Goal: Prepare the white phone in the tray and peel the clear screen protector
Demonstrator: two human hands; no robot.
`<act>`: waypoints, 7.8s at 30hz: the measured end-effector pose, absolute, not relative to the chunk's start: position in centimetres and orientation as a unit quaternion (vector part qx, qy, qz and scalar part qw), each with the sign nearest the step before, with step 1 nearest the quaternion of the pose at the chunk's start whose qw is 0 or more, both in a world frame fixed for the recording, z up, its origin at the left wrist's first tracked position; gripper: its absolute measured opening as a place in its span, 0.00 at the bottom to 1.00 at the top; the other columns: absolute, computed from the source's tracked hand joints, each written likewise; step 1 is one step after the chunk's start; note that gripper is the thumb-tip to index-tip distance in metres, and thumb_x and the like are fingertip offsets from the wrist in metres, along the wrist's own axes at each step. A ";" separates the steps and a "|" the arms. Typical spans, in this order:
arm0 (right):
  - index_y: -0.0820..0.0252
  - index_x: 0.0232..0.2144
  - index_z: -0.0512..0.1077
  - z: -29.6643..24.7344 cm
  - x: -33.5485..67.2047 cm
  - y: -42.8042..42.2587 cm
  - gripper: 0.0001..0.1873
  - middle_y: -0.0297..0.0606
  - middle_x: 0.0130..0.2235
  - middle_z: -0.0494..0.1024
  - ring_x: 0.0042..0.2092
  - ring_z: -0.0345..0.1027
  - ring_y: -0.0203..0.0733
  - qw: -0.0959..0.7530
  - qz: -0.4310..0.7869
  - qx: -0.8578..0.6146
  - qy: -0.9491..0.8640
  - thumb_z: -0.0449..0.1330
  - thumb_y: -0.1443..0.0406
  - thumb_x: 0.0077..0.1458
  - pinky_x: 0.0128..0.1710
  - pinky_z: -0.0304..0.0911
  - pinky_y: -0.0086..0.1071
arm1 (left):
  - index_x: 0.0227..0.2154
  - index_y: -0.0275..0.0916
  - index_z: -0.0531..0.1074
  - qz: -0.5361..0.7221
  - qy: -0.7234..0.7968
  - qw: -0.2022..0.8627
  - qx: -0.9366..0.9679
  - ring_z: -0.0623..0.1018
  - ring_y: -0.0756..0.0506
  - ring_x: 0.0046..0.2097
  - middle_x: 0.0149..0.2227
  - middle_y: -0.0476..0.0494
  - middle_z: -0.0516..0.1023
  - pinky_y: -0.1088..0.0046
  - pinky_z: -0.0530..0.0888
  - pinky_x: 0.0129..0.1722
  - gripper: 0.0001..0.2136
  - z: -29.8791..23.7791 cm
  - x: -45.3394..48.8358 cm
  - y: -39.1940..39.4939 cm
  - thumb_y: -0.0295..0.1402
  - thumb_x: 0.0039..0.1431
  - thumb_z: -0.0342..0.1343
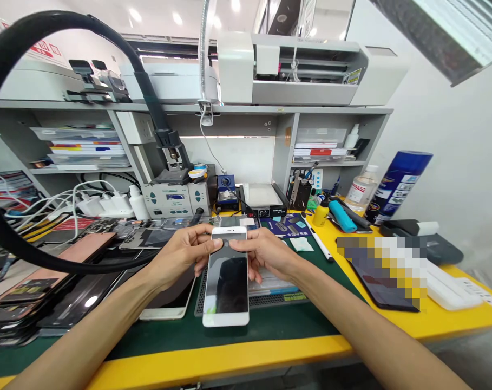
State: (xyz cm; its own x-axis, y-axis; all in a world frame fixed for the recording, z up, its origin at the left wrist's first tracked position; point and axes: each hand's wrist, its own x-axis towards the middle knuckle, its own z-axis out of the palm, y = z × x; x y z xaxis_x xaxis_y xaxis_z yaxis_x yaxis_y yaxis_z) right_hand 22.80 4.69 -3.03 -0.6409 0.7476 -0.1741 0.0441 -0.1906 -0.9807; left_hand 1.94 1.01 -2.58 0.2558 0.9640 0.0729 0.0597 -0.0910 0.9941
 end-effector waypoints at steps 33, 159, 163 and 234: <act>0.64 0.34 0.74 -3.1 23.1 4.7 0.28 0.40 0.25 0.78 0.19 0.68 0.37 0.255 0.705 -0.292 -0.595 0.56 0.43 0.60 0.13 0.60 0.26 | 0.34 0.38 0.72 0.459 0.427 0.541 0.560 0.61 0.55 0.16 0.16 0.59 0.63 0.79 0.59 0.17 0.12 -2.5 2.3 0.6 0.39 0.54 0.66; 0.65 0.40 0.77 -3.3 22.8 3.6 0.18 0.37 0.27 0.78 0.22 0.73 0.37 0.332 0.648 -0.288 -0.622 0.66 0.54 0.57 0.18 0.71 0.27 | 0.28 0.35 0.80 0.561 0.386 0.523 0.512 0.72 0.47 0.30 0.28 0.45 0.75 0.68 0.72 0.35 0.14 -4.3 3.0 1.0 0.43 0.57 0.62; 0.65 0.38 0.77 -3.2 22.8 3.7 0.17 0.36 0.26 0.78 0.21 0.72 0.36 0.335 0.647 -0.295 -0.619 0.66 0.55 0.57 0.17 0.69 0.25 | 0.34 0.35 0.82 0.551 0.388 0.509 0.535 0.73 0.46 0.32 0.31 0.44 0.77 0.70 0.71 0.34 0.15 -4.3 2.9 1.1 0.43 0.60 0.59; 0.64 0.33 0.76 -2.7 22.5 3.5 0.22 0.36 0.24 0.77 0.22 0.72 0.39 0.389 0.638 -0.333 -0.575 0.70 0.51 0.48 0.17 0.68 0.29 | 0.36 0.36 0.80 0.537 0.378 0.539 0.528 0.73 0.46 0.34 0.32 0.44 0.78 0.71 0.68 0.33 0.17 -4.5 3.4 0.9 0.47 0.60 0.59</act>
